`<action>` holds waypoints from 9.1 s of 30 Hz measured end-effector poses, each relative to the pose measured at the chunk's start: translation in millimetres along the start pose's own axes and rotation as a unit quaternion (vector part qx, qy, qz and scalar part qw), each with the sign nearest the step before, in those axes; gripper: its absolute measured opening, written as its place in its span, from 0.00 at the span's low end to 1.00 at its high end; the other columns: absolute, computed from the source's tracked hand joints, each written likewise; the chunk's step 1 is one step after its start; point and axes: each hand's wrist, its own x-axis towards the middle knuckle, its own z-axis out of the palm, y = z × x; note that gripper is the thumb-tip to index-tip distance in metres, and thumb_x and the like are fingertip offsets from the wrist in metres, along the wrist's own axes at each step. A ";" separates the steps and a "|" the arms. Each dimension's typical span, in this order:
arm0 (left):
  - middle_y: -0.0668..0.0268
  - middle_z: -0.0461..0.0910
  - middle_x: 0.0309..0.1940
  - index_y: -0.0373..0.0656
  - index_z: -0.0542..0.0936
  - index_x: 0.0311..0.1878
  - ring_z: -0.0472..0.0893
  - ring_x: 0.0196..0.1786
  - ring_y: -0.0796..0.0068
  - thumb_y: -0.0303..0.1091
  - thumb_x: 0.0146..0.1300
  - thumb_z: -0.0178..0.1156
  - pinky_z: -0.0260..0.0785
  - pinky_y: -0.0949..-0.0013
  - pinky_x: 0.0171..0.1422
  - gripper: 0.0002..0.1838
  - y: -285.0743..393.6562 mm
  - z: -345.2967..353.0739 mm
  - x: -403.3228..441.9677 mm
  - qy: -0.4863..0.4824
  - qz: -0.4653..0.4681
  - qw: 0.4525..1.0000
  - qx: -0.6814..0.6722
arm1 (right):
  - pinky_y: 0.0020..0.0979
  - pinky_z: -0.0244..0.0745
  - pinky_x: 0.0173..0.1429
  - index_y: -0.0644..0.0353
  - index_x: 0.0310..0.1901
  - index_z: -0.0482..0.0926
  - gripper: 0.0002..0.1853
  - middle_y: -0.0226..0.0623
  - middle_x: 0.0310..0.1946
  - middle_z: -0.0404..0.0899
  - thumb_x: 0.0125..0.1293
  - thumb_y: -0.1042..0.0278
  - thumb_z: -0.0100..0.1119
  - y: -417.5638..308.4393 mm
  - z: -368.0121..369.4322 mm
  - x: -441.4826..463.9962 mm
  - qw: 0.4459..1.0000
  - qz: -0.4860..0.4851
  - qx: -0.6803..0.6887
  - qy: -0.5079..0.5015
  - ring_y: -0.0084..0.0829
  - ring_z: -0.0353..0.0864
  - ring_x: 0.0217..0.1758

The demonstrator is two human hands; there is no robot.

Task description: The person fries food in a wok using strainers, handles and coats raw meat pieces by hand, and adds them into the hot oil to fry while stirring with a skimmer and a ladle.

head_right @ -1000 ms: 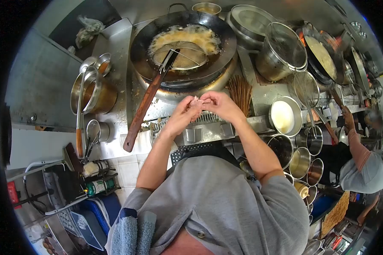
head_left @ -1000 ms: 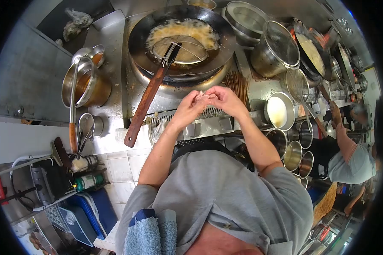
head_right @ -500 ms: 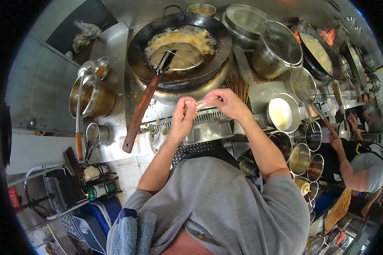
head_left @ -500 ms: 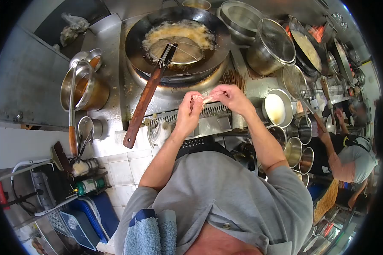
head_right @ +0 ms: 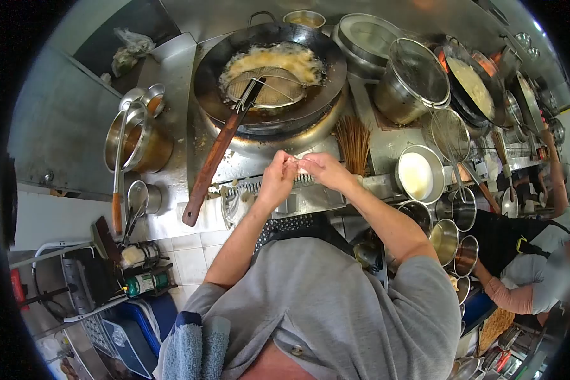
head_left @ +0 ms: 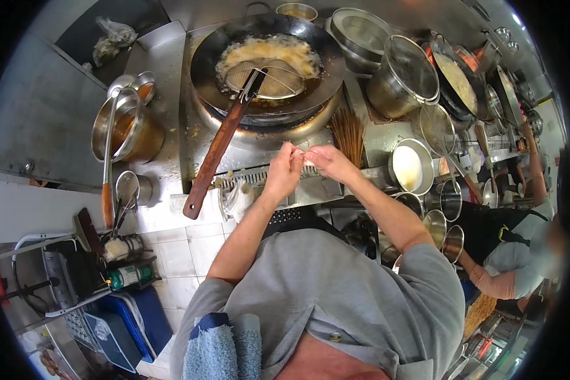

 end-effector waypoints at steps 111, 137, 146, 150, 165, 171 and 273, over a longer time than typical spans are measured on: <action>0.62 0.79 0.41 0.37 0.77 0.45 0.79 0.42 0.76 0.30 0.61 0.63 0.72 0.75 0.48 0.12 -8.6 4.4 22.1 -0.136 -0.217 0.827 -0.501 | 0.22 0.74 0.41 0.68 0.45 0.80 0.14 0.36 0.38 0.78 0.55 0.83 0.63 -20.7 -6.2 -11.3 0.982 -0.121 -0.011 0.145 0.23 0.78 0.39; 0.68 0.81 0.31 0.34 0.81 0.40 0.75 0.32 0.83 0.31 0.63 0.61 0.69 0.76 0.37 0.09 53.7 -160.7 -182.0 0.211 -0.202 0.956 0.000 | 0.32 0.73 0.55 0.58 0.55 0.77 0.22 0.44 0.46 0.82 0.57 0.78 0.52 -67.5 -169.8 289.4 0.894 -0.214 -0.265 0.292 0.33 0.81 0.50; 0.51 0.80 0.33 0.35 0.80 0.37 0.80 0.38 0.55 0.37 0.59 0.59 0.71 0.58 0.43 0.13 42.8 -349.0 -65.1 0.357 0.045 0.787 0.502 | 0.24 0.76 0.41 0.66 0.55 0.75 0.17 0.39 0.44 0.80 0.68 0.68 0.54 -116.9 -44.9 20.9 0.976 -0.160 -0.019 0.144 0.24 0.79 0.44; 0.54 0.82 0.38 0.41 0.81 0.41 0.80 0.44 0.55 0.47 0.57 0.59 0.72 0.56 0.50 0.18 0.8 -400.8 10.9 0.251 -0.178 0.684 0.661 | 0.24 0.76 0.40 0.66 0.55 0.75 0.16 0.40 0.43 0.81 0.67 0.70 0.54 -100.0 -10.6 -22.3 0.979 -0.121 0.023 0.162 0.26 0.80 0.42; 0.55 0.80 0.25 0.33 0.81 0.28 0.79 0.28 0.62 0.45 0.55 0.61 0.69 0.61 0.35 0.20 13.9 -452.1 66.1 0.172 -0.085 0.854 0.483 | 0.25 0.76 0.37 0.68 0.52 0.76 0.15 0.36 0.37 0.83 0.66 0.72 0.54 -45.2 -11.1 -146.1 0.952 -0.008 0.064 0.301 0.21 0.80 0.36; 0.74 0.72 0.18 0.40 0.79 0.30 0.70 0.20 0.82 0.46 0.62 0.59 0.59 0.76 0.25 0.17 117.6 -322.7 114.5 0.043 -0.099 0.990 0.088 | 0.24 0.77 0.34 0.67 0.51 0.76 0.14 0.34 0.34 0.82 0.65 0.73 0.55 -25.6 -34.3 -100.7 0.951 -0.050 0.143 0.268 0.21 0.79 0.34; 0.40 0.80 0.38 0.28 0.81 0.38 0.80 0.47 0.45 0.44 0.54 0.59 0.71 0.57 0.52 0.23 58.1 180.1 340.4 0.057 -0.072 0.971 0.219 | 0.44 0.69 0.35 0.63 0.22 0.71 0.02 0.55 0.23 0.73 0.48 0.76 0.51 102.2 -160.7 82.9 0.864 0.048 -0.055 0.497 0.56 0.74 0.32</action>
